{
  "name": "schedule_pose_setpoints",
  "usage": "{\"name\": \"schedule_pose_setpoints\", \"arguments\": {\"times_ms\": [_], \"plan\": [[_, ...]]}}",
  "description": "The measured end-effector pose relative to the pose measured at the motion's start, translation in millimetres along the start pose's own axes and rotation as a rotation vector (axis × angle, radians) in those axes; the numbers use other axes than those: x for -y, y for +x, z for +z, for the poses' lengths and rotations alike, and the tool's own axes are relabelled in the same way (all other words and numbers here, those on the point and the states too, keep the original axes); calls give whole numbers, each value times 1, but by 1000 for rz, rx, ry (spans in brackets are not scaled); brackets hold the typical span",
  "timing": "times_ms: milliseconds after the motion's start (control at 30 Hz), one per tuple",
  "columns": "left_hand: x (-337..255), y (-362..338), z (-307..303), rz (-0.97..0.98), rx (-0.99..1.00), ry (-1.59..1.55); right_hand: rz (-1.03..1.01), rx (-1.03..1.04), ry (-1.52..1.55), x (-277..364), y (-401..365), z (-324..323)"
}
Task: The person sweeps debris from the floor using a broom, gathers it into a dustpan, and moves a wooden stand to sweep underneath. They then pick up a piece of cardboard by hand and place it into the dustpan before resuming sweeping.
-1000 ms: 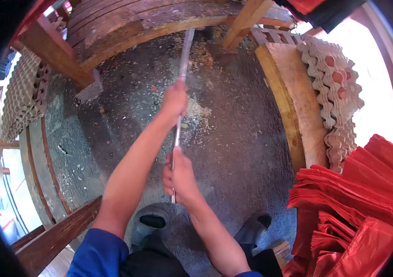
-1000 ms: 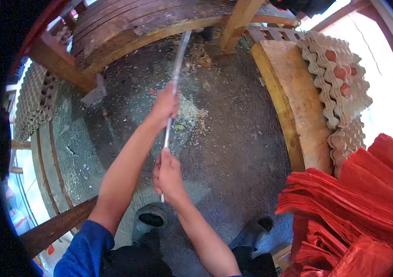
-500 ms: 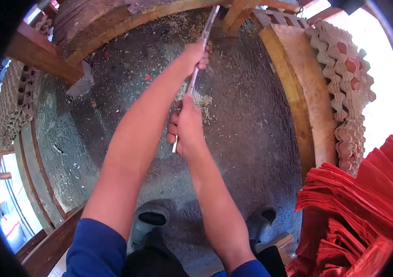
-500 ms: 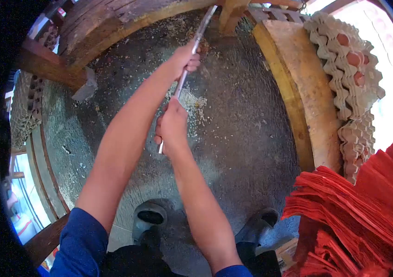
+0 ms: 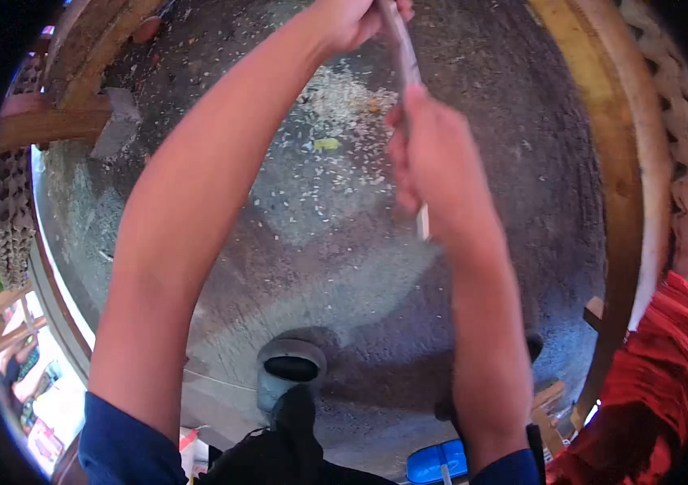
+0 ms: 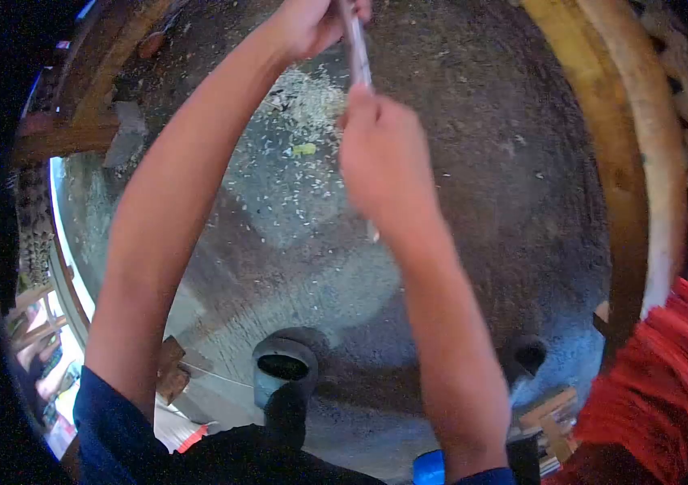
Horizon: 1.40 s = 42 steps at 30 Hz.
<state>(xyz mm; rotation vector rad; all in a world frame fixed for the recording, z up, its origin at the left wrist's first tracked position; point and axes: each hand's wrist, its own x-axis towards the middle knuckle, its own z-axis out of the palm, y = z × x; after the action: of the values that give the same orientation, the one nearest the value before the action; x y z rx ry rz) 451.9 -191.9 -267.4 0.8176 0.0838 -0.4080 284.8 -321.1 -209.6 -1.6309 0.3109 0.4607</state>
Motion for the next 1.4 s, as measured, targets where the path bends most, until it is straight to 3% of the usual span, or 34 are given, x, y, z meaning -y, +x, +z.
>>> {"name": "schedule_pose_setpoints", "arguments": {"times_ms": [133,200,267,333,367,400,433,500,567,767,900,967,1100,1200,1333,1400], "plan": [[-27,10,13,-19,-204,147,104,33,59,21,23,-4],[-46,-9,13,-109,-135,1091,102,7,10,19,24,-8],[-49,-67,50,227,-441,1319,106,-40,-36,9,30,-18],[-66,-111,76,314,-476,1146,-61,-89,-249,-10,36,-28],[-72,-129,79,505,-458,1156,-57,-101,-228,-9,35,-33],[-98,-134,44,907,-35,1396,-74,-120,-348,-4,33,-38],[-110,-169,46,1061,-89,1405,-89,-139,-469,-1,31,-42],[-127,-224,66,1197,-296,1453,-79,-152,-473,1,32,-46],[-137,-260,74,1267,-354,1555,-132,-190,-542,3,32,-48],[-154,-316,71,1216,-475,1785,-206,-225,-671,13,28,-48],[-154,-324,54,1205,-479,1851,-359,-413,-770,8,30,-49],[-154,-325,45,1202,-474,1876,-231,-406,-775,18,29,-49],[-152,-325,30,1207,-476,1895,-202,-431,-765,20,30,-54],[-153,-322,24,1191,-478,1906,-329,-473,-795,13,40,-56],[-155,-322,18,1183,-469,1926,-401,-434,-749,21,55,-46],[-158,-321,16,1176,-460,1938,-295,-222,-716,30,56,-38]]}}
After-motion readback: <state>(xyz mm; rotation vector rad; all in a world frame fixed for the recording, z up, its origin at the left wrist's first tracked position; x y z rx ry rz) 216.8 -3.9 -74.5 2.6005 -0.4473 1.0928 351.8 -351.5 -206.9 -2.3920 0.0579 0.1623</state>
